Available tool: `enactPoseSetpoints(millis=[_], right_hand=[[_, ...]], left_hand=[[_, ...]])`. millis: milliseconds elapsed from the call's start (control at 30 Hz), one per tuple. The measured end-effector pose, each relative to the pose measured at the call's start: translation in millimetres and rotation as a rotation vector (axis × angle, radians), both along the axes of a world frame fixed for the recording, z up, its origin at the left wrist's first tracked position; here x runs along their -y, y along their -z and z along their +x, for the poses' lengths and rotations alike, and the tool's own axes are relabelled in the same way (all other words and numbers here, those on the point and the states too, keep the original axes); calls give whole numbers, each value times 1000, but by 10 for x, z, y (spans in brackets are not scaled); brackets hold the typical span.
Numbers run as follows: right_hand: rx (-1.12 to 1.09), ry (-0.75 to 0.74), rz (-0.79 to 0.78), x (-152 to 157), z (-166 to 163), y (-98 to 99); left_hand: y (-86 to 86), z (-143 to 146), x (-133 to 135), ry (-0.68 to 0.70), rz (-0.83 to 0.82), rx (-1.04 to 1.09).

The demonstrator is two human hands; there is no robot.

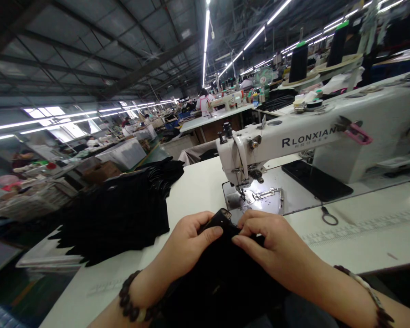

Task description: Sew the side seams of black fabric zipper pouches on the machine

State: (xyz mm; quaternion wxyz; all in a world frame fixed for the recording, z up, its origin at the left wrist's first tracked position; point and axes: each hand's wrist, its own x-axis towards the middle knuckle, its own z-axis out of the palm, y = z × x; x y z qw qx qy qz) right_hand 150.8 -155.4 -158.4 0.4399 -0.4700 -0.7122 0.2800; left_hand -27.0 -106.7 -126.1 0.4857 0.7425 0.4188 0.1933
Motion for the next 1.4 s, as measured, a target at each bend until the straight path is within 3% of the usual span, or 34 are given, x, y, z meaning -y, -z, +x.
enactPoseSetpoints(millis=[167,300,567,767,1000,1167,1267,1400], right_hand=[[-42,-8,-61,-48,0,2],[-28,-18,-108,-91,27,10],[12,-247,-381,-120,218,138],[-22,-219,-499,-142,186,231],[-136,-138,-431,-114,119,280],[-368,-252,-465,-95,82,321],[-213,-271,-333,-68,122,270],[126,-384,-9,-16,271,144]], left_hand=[[6,-4,-18,3,-83,39],[-21,-6,-34,4,-58,-7],[-45,-54,-115,-5,-38,-161],[-26,-46,-168,23,-44,-189],[-40,0,-230,42,27,-220],[-5,10,-300,91,13,-175],[23,-16,-337,119,-3,-146],[29,-69,-355,153,-42,-151]])
